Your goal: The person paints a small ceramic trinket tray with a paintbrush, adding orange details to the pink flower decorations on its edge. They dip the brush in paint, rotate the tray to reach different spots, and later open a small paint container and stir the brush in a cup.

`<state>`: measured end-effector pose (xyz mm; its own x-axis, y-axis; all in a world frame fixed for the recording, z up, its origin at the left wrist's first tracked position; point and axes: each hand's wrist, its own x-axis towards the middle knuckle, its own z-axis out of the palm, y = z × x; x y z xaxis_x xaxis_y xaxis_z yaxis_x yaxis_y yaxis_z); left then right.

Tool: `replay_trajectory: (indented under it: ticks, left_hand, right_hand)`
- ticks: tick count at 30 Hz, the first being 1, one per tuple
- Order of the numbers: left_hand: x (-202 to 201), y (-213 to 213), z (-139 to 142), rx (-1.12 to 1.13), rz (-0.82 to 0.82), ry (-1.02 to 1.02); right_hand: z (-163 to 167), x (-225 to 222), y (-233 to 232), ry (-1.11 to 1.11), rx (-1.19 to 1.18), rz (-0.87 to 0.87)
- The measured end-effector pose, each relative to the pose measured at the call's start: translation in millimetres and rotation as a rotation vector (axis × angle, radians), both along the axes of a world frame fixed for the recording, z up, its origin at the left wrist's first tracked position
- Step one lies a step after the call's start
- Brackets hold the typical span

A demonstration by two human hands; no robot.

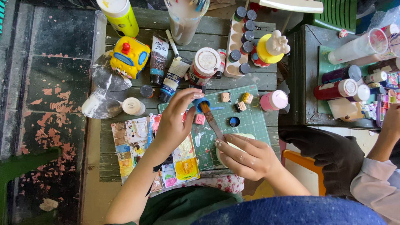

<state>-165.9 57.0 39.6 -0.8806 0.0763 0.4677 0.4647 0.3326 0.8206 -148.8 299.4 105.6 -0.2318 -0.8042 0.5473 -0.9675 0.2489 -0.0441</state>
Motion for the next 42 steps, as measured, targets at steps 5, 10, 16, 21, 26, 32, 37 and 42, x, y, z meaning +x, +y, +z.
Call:
replay_trajectory:
  ticks: [5,10,16,21,26,32,37,42]
  left_hand:
    - [-1,0,3,-0.01,-0.016,0.012]
    - [-1,1,5,-0.009,-0.031,-0.004]
    - [-2,2,5,-0.02,-0.031,-0.001]
    - [0,2,2,-0.012,-0.044,-0.026]
    - [2,-2,-7,0.022,-0.006,0.006]
    - [8,-6,-16,0.032,0.021,-0.016]
    - [25,-4,-16,0.05,0.059,-0.086]
    - [42,-6,-18,0.197,0.087,-0.196]
  right_hand:
    - [-4,0,10,-0.05,-0.002,0.006]
    - [-7,2,17,-0.056,-0.004,0.007]
    - [-6,5,20,-0.075,-0.016,0.001]
    - [-6,7,26,-0.12,-0.063,0.007]
    - [-17,4,35,-0.162,-0.318,-0.055]
    - [-18,-35,27,-0.184,-0.622,-0.555]
    - [0,-124,-9,-0.673,-0.823,-0.397]
    - [-1,-221,-79,-0.255,-0.506,-0.36]
